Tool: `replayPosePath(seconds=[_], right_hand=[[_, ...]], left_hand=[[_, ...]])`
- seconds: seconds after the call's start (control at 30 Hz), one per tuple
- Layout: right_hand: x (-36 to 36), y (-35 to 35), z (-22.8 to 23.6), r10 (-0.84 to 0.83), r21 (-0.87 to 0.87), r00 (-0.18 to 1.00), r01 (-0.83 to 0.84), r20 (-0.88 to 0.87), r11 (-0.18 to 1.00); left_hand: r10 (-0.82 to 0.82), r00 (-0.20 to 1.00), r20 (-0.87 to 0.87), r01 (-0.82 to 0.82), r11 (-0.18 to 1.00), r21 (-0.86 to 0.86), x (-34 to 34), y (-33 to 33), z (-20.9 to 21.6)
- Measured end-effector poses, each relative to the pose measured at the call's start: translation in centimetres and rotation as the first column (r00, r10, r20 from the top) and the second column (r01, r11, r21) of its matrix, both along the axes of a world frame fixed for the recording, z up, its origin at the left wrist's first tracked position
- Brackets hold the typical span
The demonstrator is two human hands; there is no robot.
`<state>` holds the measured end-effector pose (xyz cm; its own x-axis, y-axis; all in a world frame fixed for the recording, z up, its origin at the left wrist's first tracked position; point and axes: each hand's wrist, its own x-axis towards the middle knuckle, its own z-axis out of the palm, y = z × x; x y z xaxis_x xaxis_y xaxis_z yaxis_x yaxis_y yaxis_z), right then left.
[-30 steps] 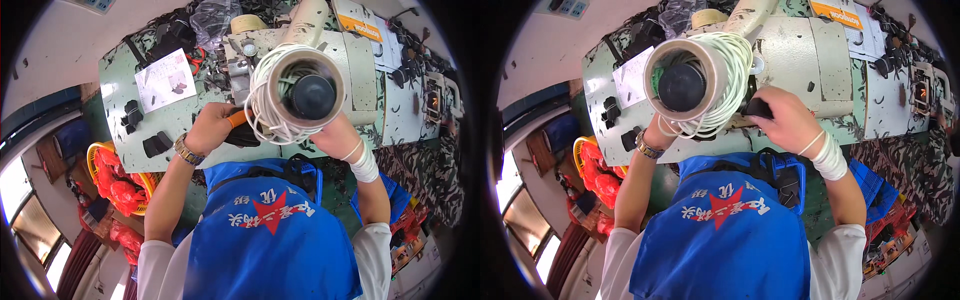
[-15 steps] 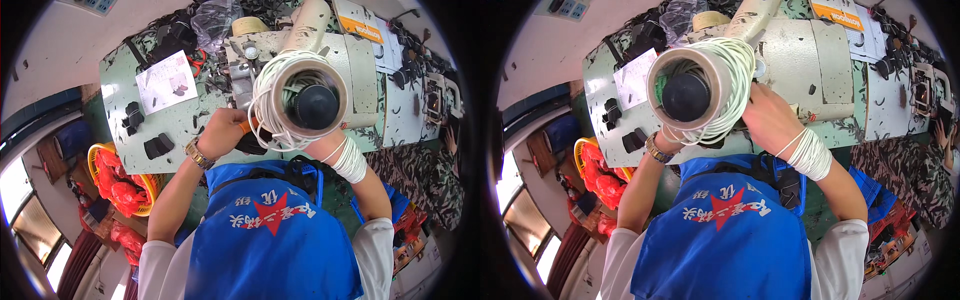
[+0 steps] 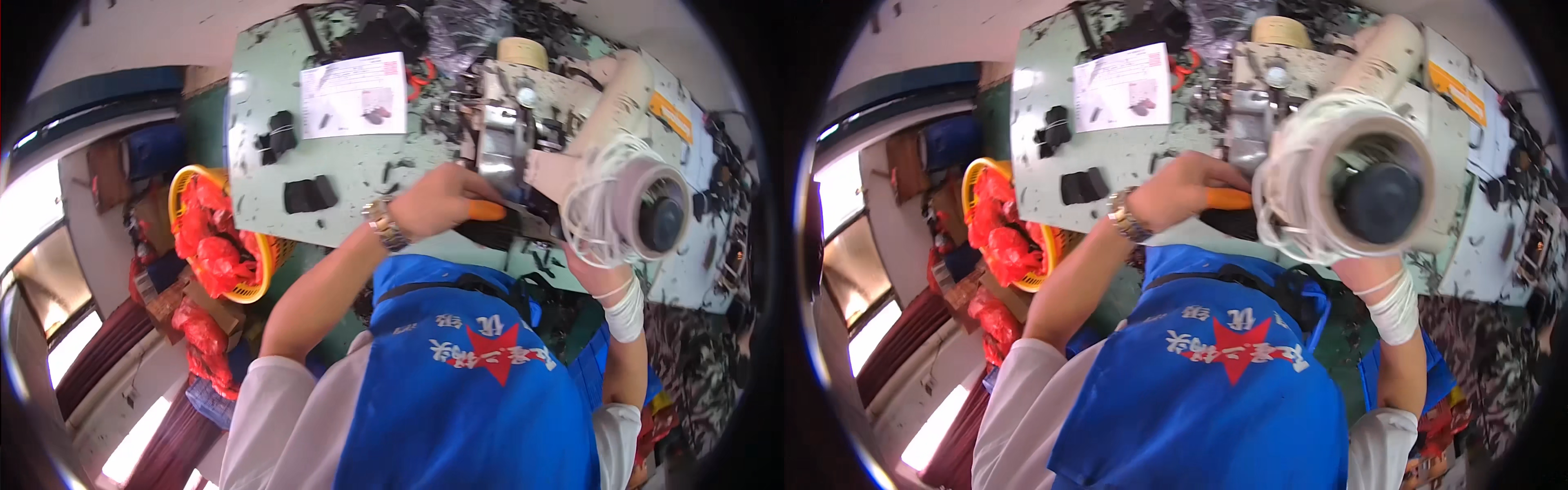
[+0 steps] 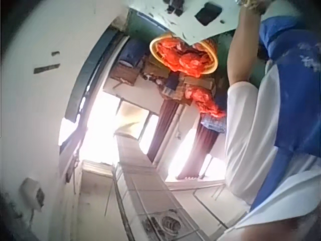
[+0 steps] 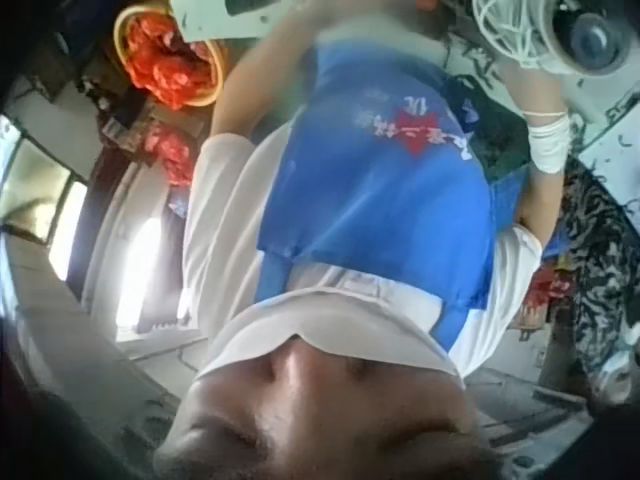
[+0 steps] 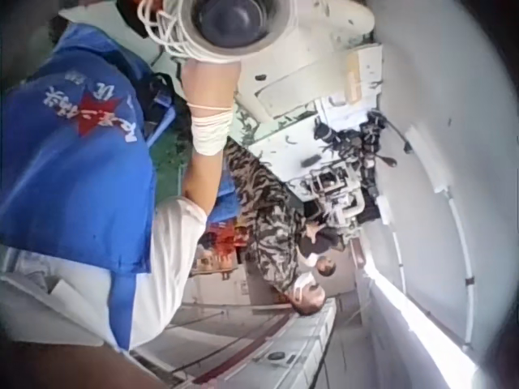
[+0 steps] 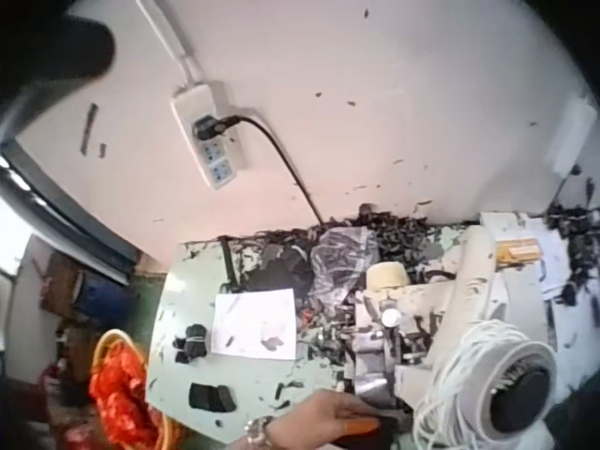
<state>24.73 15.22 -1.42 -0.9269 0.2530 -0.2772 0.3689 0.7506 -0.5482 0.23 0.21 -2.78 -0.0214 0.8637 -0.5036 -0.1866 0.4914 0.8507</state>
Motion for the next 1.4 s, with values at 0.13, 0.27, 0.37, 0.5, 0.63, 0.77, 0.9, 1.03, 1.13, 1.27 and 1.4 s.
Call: replayPosePath(seconds=[0.13,0.27,0.37,0.5,0.63,0.77,0.9,1.03,1.13,1.27,1.4], right_hand=[[-2.5,-0.4,0.6,0.014,0.141,0.937,0.037,-0.348,0.989],[-4.5,-1.4,2.3,-0.002,0.161,0.962,0.048,-0.274,0.986],[-2.9,0.0,2.4,-0.106,-0.034,0.977,0.102,-0.182,0.994],[-2.6,0.5,3.3,-0.204,-0.301,0.964,0.146,-0.17,0.942],[-4.2,-0.5,1.6,-0.026,0.089,0.963,0.052,-0.269,0.995],[-3.0,0.0,2.5,-0.122,-0.102,0.969,0.102,-0.216,0.99],[0.3,-1.9,5.3,-0.602,-0.868,0.736,0.477,0.309,0.138],[2.0,-6.8,5.8,-0.442,-0.865,0.748,0.474,0.495,-0.166],[1.9,-8.4,6.5,-0.453,-0.845,0.748,0.534,0.485,-0.023],[2.3,-7.2,5.1,-0.614,-0.806,0.719,0.551,0.327,0.217],[0.4,-2.4,3.6,-0.497,-0.467,0.866,0.46,0.051,0.755]], left_hand=[[-0.054,0.969,-0.241,0.012,0.985,-0.173,0.5,1.7,3.0],[0.036,0.989,-0.145,-0.043,0.998,-0.046,0.8,0.8,2.2],[0.2,0.963,0.182,-0.154,0.959,-0.239,0.3,0.5,3.2],[-0.016,0.974,-0.228,0.02,1.0,0.017,0.1,1.0,2.3],[0.003,0.928,-0.373,0.003,1.0,0.016,1.4,1.0,2.0],[-0.037,0.999,-0.015,0.033,0.979,-0.202,0.7,0.3,3.0],[0.041,0.98,0.195,-0.015,0.991,-0.131,1.5,-3.5,4.0],[-0.046,0.934,0.354,0.126,0.97,-0.206,3.6,-7.0,5.4],[-0.067,0.965,0.253,0.115,0.977,-0.179,4.9,-8.6,6.2],[0.033,0.981,0.192,0.028,0.952,-0.306,3.5,-6.4,5.3],[-0.021,0.98,0.198,0.082,0.948,-0.307,0.4,-1.5,3.3]])
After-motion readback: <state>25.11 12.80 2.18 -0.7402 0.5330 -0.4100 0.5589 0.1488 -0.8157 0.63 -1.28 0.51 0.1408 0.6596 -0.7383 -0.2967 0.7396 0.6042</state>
